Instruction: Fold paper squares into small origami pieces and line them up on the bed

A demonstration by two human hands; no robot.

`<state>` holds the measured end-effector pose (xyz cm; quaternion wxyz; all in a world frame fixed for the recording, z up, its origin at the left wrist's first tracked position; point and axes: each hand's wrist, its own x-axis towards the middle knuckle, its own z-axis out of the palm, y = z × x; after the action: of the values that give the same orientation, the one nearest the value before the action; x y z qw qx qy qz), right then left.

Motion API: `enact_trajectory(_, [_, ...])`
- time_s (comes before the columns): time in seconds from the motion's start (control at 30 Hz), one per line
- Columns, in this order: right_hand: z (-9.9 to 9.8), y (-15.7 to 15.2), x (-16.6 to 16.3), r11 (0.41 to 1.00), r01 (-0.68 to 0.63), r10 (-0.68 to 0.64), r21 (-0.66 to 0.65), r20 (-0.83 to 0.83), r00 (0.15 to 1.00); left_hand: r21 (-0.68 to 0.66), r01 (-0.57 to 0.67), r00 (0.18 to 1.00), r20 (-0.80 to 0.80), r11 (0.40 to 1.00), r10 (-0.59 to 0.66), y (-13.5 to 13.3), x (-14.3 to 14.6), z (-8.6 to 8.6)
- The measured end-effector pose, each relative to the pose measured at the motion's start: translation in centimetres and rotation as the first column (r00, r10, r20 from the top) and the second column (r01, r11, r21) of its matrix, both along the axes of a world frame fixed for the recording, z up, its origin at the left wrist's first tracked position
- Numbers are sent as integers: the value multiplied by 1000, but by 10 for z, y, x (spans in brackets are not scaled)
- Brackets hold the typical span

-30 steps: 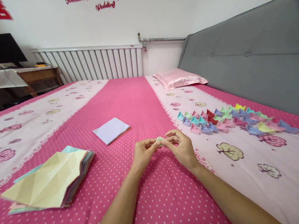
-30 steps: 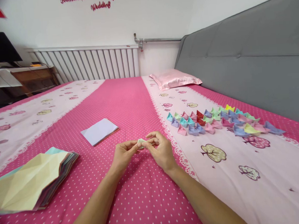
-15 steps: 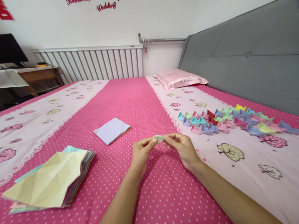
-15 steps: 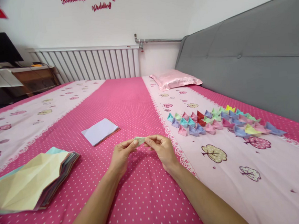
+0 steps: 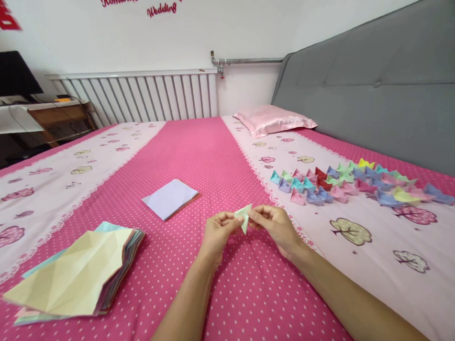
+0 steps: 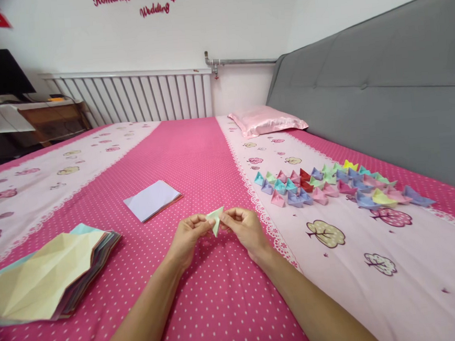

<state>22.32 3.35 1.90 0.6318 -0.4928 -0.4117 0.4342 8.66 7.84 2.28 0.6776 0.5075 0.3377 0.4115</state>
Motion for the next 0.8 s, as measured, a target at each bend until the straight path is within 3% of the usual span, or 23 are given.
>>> enact_trajectory(0.27, [-2, 0, 3, 999, 15, -23, 49, 158, 987, 1, 18, 1000, 20, 1000, -18, -2, 0, 1])
enact_trajectory(0.53, [-1, -1, -1, 997, -75, 74, -5, 211, 975, 0, -10, 998, 56, 1000, 10, 3, 0, -7])
enact_trajectory(0.8, [-2, -2, -3, 996, -91, 86, 7, 266, 960, -16, -6, 993, 120, 1000, 7, 3, 1, -7])
